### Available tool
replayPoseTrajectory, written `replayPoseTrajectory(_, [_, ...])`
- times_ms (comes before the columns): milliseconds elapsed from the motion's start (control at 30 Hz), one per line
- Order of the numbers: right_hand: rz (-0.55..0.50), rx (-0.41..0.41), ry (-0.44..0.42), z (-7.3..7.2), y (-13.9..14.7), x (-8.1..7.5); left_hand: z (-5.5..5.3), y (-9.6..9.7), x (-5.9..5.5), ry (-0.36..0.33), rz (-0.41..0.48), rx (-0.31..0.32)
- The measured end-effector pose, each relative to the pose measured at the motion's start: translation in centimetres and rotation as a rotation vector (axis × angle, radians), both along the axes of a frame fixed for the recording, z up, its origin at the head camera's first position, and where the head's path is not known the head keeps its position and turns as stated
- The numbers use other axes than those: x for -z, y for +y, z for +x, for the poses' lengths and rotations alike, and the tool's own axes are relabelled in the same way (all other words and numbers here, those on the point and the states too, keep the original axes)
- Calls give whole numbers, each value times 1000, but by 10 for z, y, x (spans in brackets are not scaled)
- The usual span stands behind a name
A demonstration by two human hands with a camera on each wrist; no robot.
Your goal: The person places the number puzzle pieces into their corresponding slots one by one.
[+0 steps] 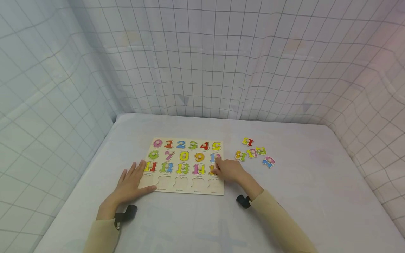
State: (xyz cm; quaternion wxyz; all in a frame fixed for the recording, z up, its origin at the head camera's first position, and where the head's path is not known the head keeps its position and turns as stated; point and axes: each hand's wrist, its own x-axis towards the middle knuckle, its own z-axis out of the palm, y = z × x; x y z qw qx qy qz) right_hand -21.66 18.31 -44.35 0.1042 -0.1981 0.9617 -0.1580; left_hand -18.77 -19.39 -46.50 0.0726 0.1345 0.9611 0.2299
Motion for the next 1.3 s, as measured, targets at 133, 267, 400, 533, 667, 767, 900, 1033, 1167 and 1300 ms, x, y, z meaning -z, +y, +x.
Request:
replayPoseTrajectory(133, [-26,-1,7,1,4,2,0,0,0,1,0,0])
replayPoseTrajectory(267, [-72,24,-37,2,10,2,0,0,0,3,-2,0])
replayPoseTrajectory(400, [-93,70,-46,0,24,-2,1,0,-1,4,-5,-1])
replayPoseTrajectory(533, [-40,83,20,-5,45,-6,1,0,-2,5,4,0])
replayPoseTrajectory(667, [29,112,60,-13,65,-7,1,-1,-1,17,27,5])
replayPoseTrajectory(767, [78,134,66,-16,75,-7,1,-2,2,23,19,5])
replayPoseTrajectory(900, [124,146,81,-17,82,-5,1,-2,2,19,20,3])
replayPoseTrajectory(1033, [155,122,144,-20,84,-4,3,0,-4,7,34,4])
replayPoseTrajectory(1167, [208,100,148,-25,84,-6,3,2,-7,-3,11,3])
replayPoseTrajectory(1300, [271,35,138,-26,84,-11,4,2,-8,-4,12,3])
